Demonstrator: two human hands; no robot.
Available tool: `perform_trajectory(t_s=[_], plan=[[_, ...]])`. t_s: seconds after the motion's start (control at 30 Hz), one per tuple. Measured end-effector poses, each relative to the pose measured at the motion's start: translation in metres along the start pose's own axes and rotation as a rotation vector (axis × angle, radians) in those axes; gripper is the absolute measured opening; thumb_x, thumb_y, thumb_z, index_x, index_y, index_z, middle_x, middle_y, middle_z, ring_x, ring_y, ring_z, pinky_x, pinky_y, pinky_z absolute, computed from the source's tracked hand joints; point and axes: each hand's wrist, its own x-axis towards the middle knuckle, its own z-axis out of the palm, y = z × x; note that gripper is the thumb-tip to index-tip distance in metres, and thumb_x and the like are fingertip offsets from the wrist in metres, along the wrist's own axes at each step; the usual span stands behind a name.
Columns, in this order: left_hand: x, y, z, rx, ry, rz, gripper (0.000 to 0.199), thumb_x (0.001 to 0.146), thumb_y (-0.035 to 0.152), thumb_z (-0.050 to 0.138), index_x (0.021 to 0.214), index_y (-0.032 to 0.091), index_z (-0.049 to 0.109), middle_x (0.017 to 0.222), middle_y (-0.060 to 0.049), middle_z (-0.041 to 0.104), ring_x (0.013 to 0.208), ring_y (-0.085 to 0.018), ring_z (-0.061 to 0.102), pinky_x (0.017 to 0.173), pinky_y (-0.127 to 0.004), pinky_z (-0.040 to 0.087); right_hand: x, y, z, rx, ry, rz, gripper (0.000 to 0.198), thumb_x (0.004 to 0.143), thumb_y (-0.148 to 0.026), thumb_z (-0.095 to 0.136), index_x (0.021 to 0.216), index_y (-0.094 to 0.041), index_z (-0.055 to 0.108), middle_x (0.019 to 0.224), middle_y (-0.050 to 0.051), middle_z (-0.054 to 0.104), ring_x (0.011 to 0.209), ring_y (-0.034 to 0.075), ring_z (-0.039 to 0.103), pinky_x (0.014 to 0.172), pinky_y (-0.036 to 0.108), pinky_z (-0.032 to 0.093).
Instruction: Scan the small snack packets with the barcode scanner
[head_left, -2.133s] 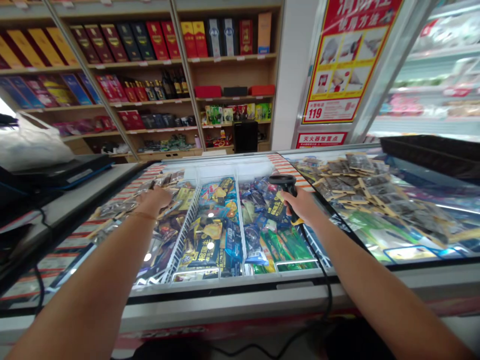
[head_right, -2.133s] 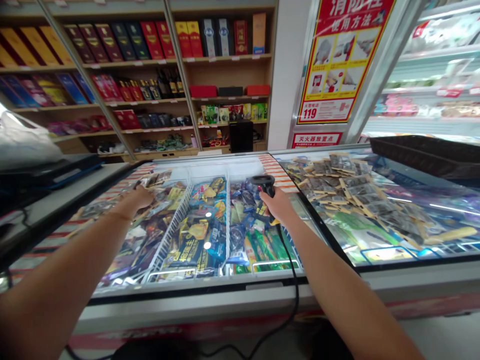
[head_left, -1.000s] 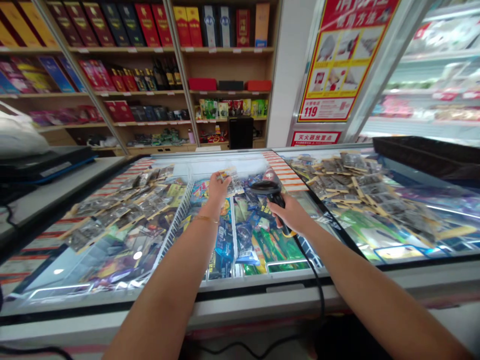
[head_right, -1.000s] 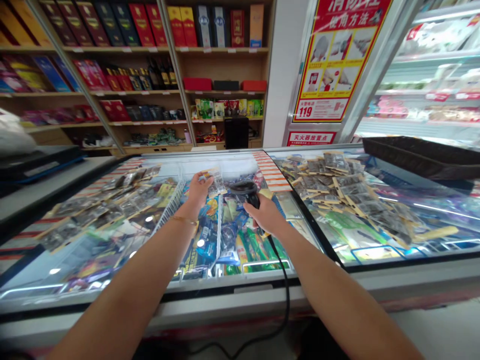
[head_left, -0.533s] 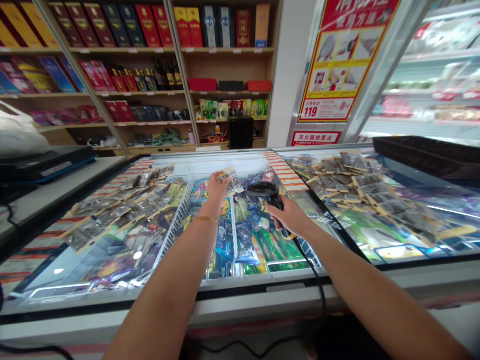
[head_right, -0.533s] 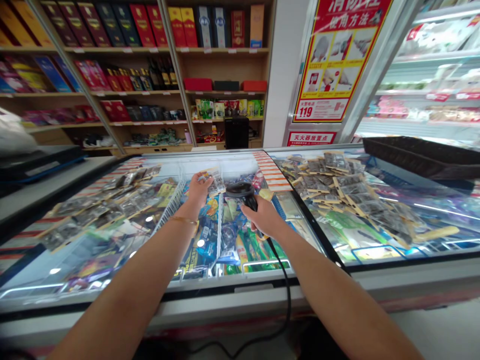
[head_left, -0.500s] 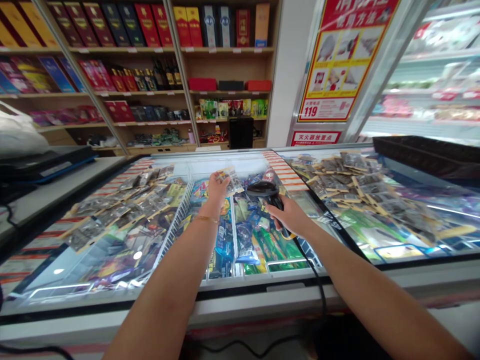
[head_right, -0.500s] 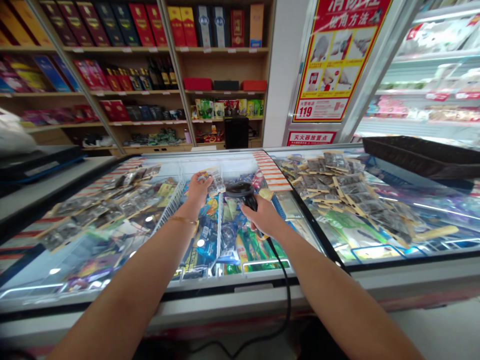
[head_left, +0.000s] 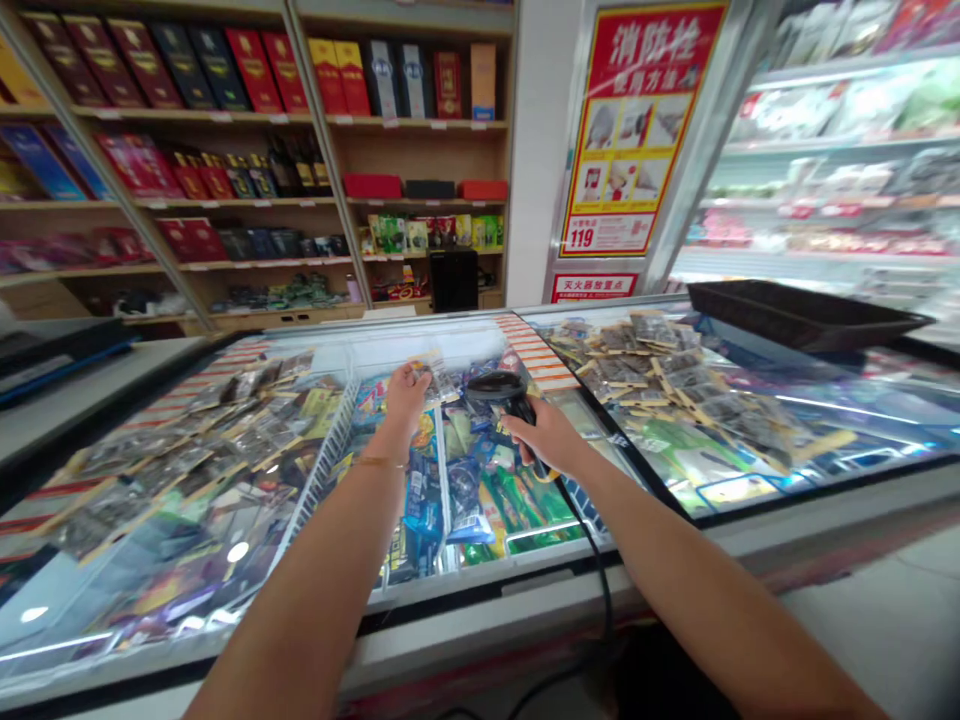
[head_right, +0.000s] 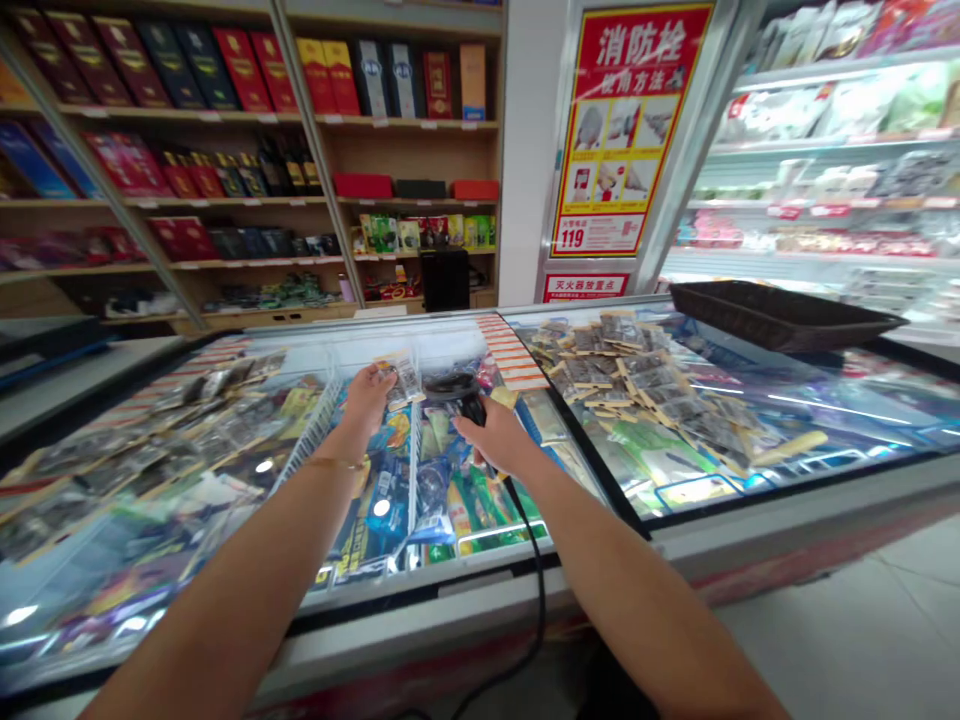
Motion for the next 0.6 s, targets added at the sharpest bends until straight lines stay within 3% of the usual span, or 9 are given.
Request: perform_trajectory(t_s=[0.13,0.27,0.47,0.6], plan=[[-0.008,0.011,0.009,0.184,-0.029,-0.002,0.029,0.075,0.029,0.065,0.103,0.021,0.057,0.083,-0.002,0.070,0.080,-0.017,0.068,0.079,-0.030,0.054,-0.001,-0.006,-0.025,0.159,0.113,0.015,0.020,0.084,-0.037,0.063,0.087,-0.020,0.052,0.060,-0.006,0.056,0.037,0.010,0.055,0.040,0.022,0.043],[-0.017,0.031,0.045,0.209,-0.110,-0.100,0.034,0.076,0.028,0.068,0.108,0.021,0.056,0.075,0.002,0.065,0.067,-0.015,0.064,0.065,-0.028,0.055,-0.017,-0.002,-0.075,0.221,0.246,0.015,0.024,0.082,-0.038,0.065,0.085,-0.020,0.049,0.058,-0.006,0.056,0.037,0.010,0.053,0.039,0.022,0.044],[-0.028,0.067,0.156,-0.036,-0.187,-0.276,0.034,0.075,0.009,0.071,0.103,0.018,0.054,0.080,0.001,0.064,0.069,-0.012,0.067,0.071,-0.033,0.060,-0.051,0.024,-0.169,0.202,0.498,0.078,0.022,0.080,-0.036,0.067,0.086,-0.020,0.052,0.057,-0.006,0.055,0.036,0.010,0.051,0.037,0.023,0.043],[-0.039,0.081,0.233,-0.100,-0.262,-0.371,0.038,0.074,0.007,0.077,0.103,0.015,0.054,0.081,-0.001,0.066,0.067,-0.014,0.069,0.073,-0.036,0.061,-0.068,0.033,-0.209,0.219,0.620,0.104,0.023,0.079,-0.035,0.068,0.080,-0.020,0.050,0.056,-0.005,0.055,0.037,0.010,0.052,0.037,0.023,0.043]])
